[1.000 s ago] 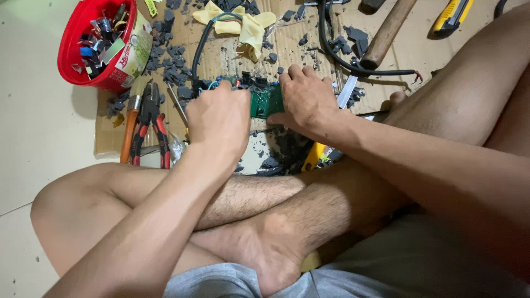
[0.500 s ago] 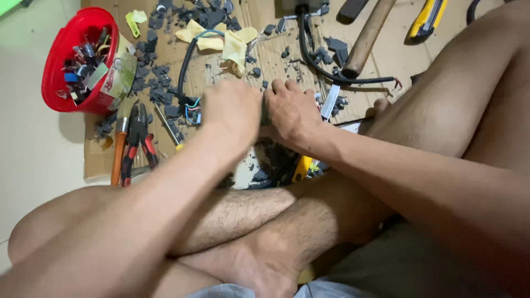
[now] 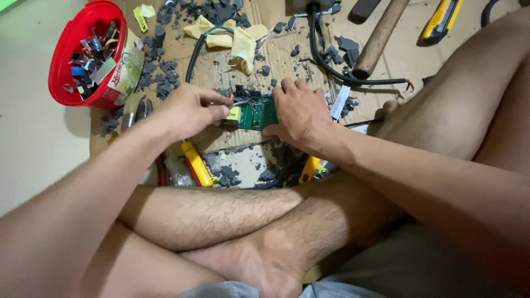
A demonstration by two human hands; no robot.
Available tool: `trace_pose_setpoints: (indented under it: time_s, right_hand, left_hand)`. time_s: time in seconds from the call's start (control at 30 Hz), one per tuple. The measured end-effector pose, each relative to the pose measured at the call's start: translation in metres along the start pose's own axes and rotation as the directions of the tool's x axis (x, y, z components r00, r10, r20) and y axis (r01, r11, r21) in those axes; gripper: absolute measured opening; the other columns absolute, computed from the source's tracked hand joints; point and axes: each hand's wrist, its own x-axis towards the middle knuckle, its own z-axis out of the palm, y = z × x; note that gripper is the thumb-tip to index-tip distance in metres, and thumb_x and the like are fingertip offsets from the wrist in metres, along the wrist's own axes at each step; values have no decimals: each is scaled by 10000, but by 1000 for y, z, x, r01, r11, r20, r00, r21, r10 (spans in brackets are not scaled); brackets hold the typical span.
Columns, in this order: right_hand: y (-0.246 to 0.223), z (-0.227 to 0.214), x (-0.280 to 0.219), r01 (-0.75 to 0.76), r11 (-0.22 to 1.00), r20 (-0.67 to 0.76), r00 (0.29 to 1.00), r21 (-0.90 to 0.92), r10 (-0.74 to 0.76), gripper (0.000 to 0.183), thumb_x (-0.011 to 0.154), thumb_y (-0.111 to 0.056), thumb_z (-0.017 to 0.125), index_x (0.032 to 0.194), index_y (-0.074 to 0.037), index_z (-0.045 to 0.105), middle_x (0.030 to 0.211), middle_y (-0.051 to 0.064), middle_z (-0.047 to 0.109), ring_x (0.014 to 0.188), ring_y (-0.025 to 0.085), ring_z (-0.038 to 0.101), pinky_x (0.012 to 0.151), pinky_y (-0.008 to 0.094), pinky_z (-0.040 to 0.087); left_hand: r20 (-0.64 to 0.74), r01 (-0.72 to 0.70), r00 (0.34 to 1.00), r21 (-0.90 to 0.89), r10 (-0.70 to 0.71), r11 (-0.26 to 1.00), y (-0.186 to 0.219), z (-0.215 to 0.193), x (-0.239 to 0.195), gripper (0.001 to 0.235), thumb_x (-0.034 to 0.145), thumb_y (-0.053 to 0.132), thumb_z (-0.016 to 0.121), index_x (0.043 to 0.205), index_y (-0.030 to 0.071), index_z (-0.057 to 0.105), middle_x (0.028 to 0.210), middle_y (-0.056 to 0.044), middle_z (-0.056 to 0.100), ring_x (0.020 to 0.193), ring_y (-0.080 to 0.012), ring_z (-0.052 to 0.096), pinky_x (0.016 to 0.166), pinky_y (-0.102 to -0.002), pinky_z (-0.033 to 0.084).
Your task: The person sits on the floor and uses a screwdriver to remove screws from a green circuit board. They then use pliers to pull and disconnect wires from the board, handling the components directly with their hands.
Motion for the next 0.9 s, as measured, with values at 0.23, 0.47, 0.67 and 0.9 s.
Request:
trace_pose_setpoints:
  time_s: [0.23, 0.47, 0.67, 0.9]
  right_hand:
    - [-5, -11, -5, -9, 1000, 35, 999, 29, 8, 790, 769, -640, 815, 1276, -81, 580, 1199, 101, 515, 1201, 323, 528, 925, 602, 541]
    - [1, 3, -1, 2, 1000, -38, 999, 22, -1, 795, 719, -675, 831, 1238, -108, 627, 1166, 90, 550, 1163, 303, 558, 855, 584, 546]
    - [-2, -9, -2, 4, 999, -7, 1000, 42, -4, 822, 732, -704, 809, 1235, -74, 649, 1162, 132, 584, 1168, 331, 583, 853, 585, 552]
    - [11, -20, -8, -12, 966, 22, 1000, 259, 7, 510, 913, -507, 730, 1161, -63, 689, 1049, 171, 639, 1068, 369, 665, 823, 544, 587]
  left_hand:
    - [-75, 102, 992, -49, -105, 994, 5, 26, -1, 275, 812, 304, 687, 1065, 299, 795, 745, 60, 768, 733, -57, 754, 762, -208, 524]
    - [-272, 63, 938, -481, -217, 875, 36, 54, -53, 320, 993, 201, 571, 1286, 143, 685, 968, -85, 748, 772, -127, 708, 664, -246, 551]
    - [-243, 121, 943, -388, -228, 913, 48, 42, -61, 382, 943, 327, 579, 1271, 185, 713, 827, -18, 776, 893, -172, 750, 802, -337, 549]
    - [-153, 188, 970, -26, -190, 982, 49, 40, -59, 366, 889, 394, 572, 1156, 231, 763, 939, -106, 770, 1038, -358, 720, 904, -470, 551]
